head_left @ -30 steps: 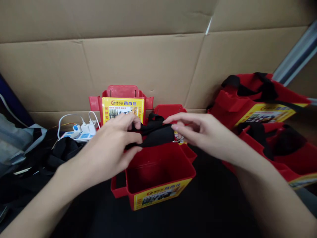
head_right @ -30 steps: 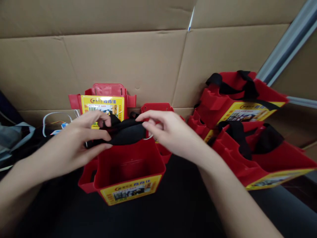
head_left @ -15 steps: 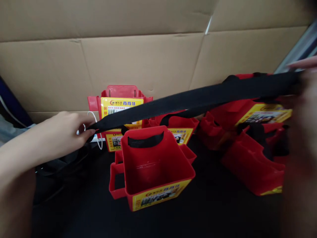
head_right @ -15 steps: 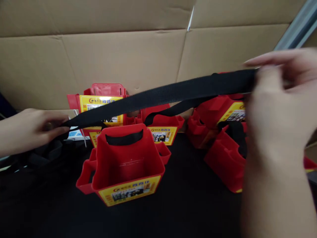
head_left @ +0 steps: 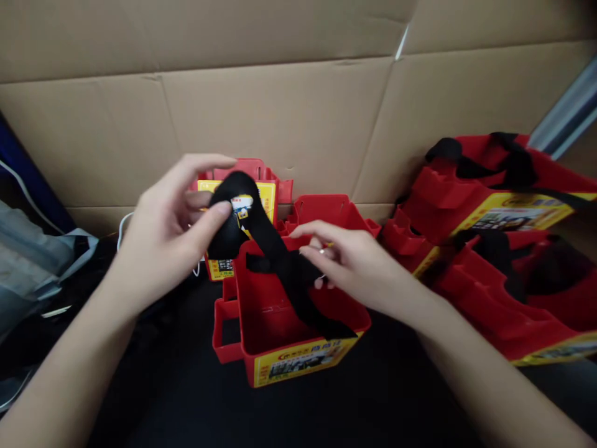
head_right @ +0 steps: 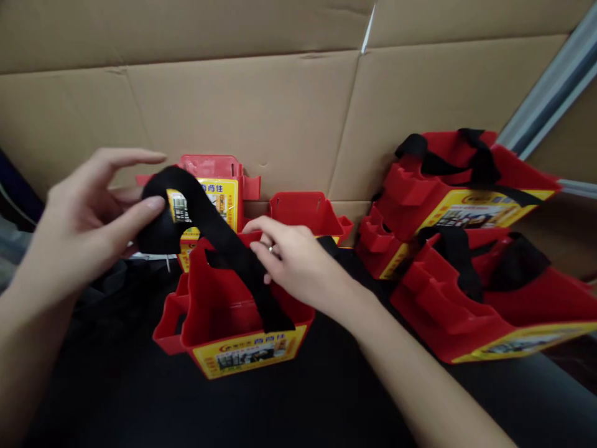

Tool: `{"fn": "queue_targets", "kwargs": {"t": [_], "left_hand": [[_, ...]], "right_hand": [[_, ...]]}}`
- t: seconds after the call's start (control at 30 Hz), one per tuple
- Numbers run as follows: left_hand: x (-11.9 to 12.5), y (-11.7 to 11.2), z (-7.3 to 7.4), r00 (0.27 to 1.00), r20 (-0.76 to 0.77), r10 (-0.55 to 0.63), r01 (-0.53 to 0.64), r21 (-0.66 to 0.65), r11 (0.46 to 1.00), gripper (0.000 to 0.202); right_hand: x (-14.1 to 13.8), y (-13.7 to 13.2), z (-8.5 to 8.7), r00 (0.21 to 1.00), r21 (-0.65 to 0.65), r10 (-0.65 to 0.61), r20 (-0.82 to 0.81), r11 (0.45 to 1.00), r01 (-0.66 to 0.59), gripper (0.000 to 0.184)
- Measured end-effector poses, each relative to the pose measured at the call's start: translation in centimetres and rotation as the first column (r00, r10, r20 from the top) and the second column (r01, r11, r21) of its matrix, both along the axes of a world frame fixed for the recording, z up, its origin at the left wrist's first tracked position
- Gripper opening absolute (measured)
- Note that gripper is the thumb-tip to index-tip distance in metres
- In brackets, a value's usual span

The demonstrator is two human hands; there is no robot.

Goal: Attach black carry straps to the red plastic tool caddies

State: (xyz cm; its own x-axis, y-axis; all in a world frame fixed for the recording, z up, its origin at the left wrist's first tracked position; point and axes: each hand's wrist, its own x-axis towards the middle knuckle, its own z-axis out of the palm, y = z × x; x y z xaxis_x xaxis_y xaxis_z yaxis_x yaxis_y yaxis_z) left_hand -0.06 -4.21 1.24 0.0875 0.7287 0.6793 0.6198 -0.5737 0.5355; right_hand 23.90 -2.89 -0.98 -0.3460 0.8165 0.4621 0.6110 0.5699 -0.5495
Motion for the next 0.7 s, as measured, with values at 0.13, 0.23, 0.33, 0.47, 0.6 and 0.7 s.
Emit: {"fn": "queue_targets", "kwargs": {"t": [0.13,0.23,0.33,0.47,0.6,0.7], "left_hand": [[0.8,-0.4,-0.8,0.803,-0.400,-0.442,0.373,-0.242,0.896,0.028],[0.8,-0.6,-0.7,0.512,-0.508,-0.693,0.482,-0.498,0.721,0.023],[0.8,-0.2,-0.5,0.703,-0.493,-0.513,0.447,-0.255,0.857,0.016],[0.4,1.5,-1.6,0.875,-0.483,-0.028,0.026,-0.011,1.000,0.023],[-0.2,3.1,-3.1,0.788,-0.613,-0.063,-0.118,-0.250,0.961,0.024],[-0.1,3.3,-3.2,0.780,-0.619,-0.088,-0.123,-0.290,0.949,0.018]], "right_hand": [[-2.0,1.6,-2.1,0.959,-0.025,0.052,0.279,0.999,-0.047,0.022],[-1.6,2.1,-2.8,0.914,-0.019,0.119,0.387,0.992,-0.122,0.026],[-1.7,2.0,-3.3,0.899,-0.002,0.181,0.399,0.981,-0.196,0.033],[-2.2,2.0,-3.5,0.896,-0.003,0.232,0.378,0.968,-0.250,0.028],[-0.8,1.6,-1.5,0.811,-0.200,0.453,0.369,0.891,-0.407,0.024],[2.6,0.9,1.2,0.731,-0.467,0.623,0.279,0.753,-0.463,0.022]]}}
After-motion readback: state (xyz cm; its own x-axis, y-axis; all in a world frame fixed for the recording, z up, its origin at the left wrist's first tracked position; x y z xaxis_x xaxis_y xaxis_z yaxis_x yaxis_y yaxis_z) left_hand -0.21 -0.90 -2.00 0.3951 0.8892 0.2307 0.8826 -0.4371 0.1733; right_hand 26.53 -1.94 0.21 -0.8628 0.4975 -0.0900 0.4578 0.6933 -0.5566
